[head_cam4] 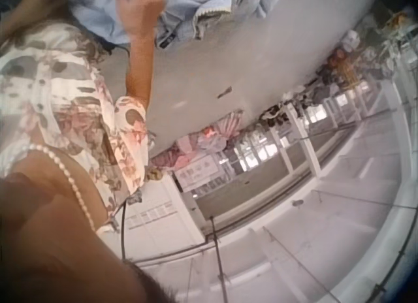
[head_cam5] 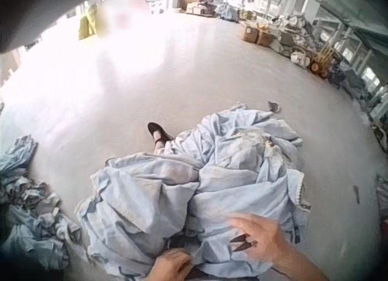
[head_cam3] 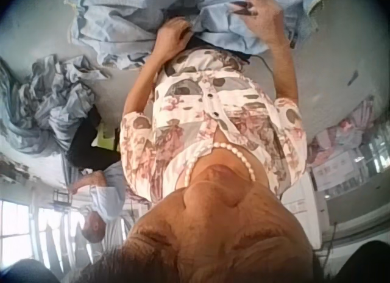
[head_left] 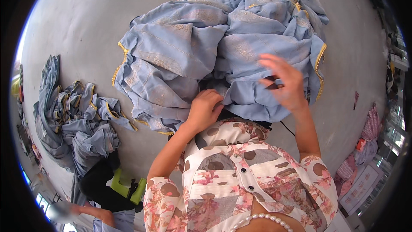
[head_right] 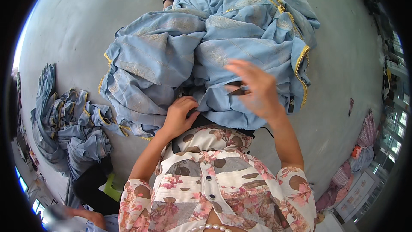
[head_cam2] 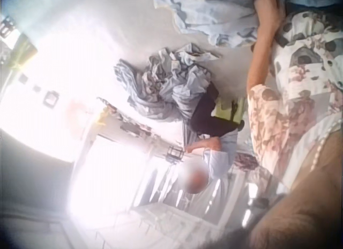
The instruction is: The person uses small scissors to trim loose threads and excess fabric from the edges of a light blue garment with gold trim. They repeatedly lift and adjust sections of the fabric to access different areas while seated on the floor.
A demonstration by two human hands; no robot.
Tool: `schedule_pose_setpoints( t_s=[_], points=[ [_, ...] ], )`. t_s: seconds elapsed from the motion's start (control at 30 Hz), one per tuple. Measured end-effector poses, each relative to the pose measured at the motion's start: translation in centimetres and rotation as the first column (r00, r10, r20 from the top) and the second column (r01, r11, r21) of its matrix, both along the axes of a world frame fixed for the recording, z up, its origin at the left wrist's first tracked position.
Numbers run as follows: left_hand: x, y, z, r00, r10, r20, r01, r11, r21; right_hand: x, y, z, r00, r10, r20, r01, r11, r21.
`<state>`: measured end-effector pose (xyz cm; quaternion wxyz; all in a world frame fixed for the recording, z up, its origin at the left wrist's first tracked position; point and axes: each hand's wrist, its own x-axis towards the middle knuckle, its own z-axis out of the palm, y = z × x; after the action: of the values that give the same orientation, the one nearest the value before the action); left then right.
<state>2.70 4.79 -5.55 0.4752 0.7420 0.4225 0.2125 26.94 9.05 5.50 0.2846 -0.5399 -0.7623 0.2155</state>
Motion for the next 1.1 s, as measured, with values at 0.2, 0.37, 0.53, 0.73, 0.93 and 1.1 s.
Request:
schedule_pose_setpoints(
  t_s=[0.2,0.37,0.53,0.73,0.93,1.1],
  points=[
    [-0.4,5.0,5.7,0.808,0.363,0.465,-0.148,0.888,-0.436,-2.1,0.9,-2.5,0.939,0.025,-0.344,-0.210,0.832,-0.513],
    [0.9,7.2,3.9,0.932,-0.074,0.356,0.106,0.992,-0.072,1.3,2.7,1.4,0.745,-0.259,-0.615,0.021,0.930,-0.366],
    [3.2,7.4,0.1,0.784,0.169,0.597,0.229,0.815,-0.532,3.9,3.9,1.0,0.597,-0.459,-0.658,0.325,0.888,-0.324],
    [5.3,7.7,-0.8,0.796,0.098,0.597,0.182,0.902,-0.391,11.3,4.3,-4.1,0.524,-0.654,-0.546,0.583,0.742,-0.329],
    [8.5,8.4,1.2,0.881,0.063,0.470,0.087,0.953,-0.291,13.7,3.1,-6.2,0.569,-0.681,-0.462,0.618,0.724,-0.307],
    [9.7,7.2,1.4,0.814,0.309,0.492,-0.087,0.902,-0.422,12.9,3.5,-5.7,0.584,-0.679,-0.445,0.626,0.726,-0.286]
  ],
)
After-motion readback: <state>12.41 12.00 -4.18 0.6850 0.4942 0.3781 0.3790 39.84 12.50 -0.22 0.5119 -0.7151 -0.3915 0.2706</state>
